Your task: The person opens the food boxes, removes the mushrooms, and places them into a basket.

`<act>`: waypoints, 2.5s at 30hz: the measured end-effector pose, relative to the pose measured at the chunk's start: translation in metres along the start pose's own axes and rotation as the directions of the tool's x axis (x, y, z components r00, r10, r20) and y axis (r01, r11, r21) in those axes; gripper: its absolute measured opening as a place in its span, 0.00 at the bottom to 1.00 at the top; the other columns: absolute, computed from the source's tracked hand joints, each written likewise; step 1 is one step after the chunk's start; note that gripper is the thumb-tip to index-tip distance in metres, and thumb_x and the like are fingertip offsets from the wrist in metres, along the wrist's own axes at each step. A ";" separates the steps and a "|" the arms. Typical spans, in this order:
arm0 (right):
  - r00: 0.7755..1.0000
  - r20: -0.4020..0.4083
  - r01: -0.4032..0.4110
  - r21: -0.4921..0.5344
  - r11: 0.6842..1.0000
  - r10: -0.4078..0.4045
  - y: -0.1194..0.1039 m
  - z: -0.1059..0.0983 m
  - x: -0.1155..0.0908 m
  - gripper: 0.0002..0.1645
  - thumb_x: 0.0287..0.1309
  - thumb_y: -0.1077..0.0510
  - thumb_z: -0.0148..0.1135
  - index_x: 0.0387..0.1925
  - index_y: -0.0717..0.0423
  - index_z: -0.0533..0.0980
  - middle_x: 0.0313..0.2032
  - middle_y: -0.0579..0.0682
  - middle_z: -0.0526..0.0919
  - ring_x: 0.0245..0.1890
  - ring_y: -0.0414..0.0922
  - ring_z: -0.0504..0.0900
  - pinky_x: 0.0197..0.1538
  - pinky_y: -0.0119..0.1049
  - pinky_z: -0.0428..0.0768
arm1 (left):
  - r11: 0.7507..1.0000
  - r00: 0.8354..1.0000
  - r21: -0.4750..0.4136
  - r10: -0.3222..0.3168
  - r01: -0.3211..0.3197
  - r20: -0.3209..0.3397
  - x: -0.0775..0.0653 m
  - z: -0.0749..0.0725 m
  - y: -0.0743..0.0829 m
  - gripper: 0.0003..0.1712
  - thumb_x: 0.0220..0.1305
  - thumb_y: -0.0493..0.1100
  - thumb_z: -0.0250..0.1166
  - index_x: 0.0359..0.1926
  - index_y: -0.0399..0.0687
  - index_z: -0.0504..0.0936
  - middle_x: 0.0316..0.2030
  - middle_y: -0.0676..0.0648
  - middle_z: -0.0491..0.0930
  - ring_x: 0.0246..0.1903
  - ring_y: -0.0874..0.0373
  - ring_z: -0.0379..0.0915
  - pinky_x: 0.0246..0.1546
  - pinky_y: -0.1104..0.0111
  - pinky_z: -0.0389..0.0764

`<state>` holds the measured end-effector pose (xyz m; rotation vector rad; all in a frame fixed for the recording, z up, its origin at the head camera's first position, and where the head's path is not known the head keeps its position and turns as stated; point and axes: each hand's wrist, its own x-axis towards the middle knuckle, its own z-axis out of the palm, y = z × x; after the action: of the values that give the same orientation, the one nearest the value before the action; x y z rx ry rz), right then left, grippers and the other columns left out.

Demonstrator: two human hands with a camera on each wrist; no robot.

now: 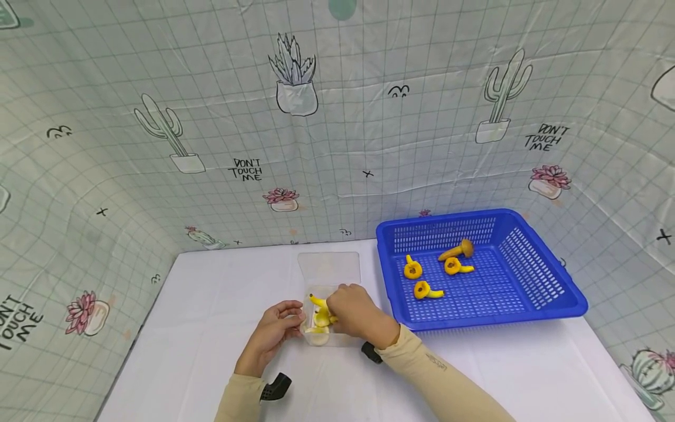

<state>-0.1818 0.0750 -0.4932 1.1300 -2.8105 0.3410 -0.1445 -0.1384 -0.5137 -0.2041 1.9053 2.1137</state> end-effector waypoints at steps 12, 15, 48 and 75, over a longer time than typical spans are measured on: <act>0.959 -0.283 0.040 0.088 0.995 -0.013 0.005 -0.014 -0.003 0.09 0.51 0.57 0.81 0.33 0.50 0.86 0.31 0.43 0.86 0.34 0.43 0.78 0.38 0.35 0.77 | 1.000 1.000 0.021 -0.003 0.003 -0.009 -0.002 0.001 0.000 0.21 0.70 0.29 0.66 0.59 0.21 0.72 0.39 0.47 0.77 0.27 0.63 0.73 0.28 0.76 0.83; 0.945 -0.327 0.046 0.116 0.992 -0.005 0.006 -0.021 -0.006 0.10 0.52 0.58 0.81 0.34 0.50 0.85 0.32 0.43 0.86 0.35 0.43 0.79 0.40 0.37 0.78 | 1.000 1.000 0.027 0.003 -0.003 -0.017 -0.003 0.001 0.000 0.20 0.70 0.29 0.66 0.58 0.21 0.72 0.39 0.47 0.77 0.27 0.62 0.73 0.28 0.75 0.83; 0.784 -0.620 0.027 0.055 0.998 0.013 0.055 -0.073 -0.064 0.16 0.43 0.68 0.84 0.34 0.55 0.85 0.32 0.46 0.87 0.35 0.46 0.80 0.37 0.45 0.78 | 0.997 0.996 0.074 0.009 -0.003 -0.087 -0.001 0.003 -0.001 0.20 0.67 0.27 0.68 0.57 0.23 0.74 0.41 0.44 0.80 0.28 0.60 0.75 0.30 0.74 0.83; 0.763 -0.483 -0.413 0.146 0.899 0.429 0.121 -0.106 -0.124 0.12 0.55 0.66 0.79 0.41 0.63 0.86 0.36 0.60 0.88 0.37 0.59 0.81 0.34 0.52 0.78 | 0.999 0.996 0.051 -0.005 0.009 -0.085 -0.001 0.001 0.001 0.21 0.66 0.27 0.67 0.57 0.23 0.74 0.40 0.46 0.79 0.29 0.60 0.75 0.31 0.74 0.83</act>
<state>-0.1757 0.2691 -0.4319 0.3066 -2.5383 0.6142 -0.1443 -0.1372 -0.5121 -0.2943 2.0007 2.0805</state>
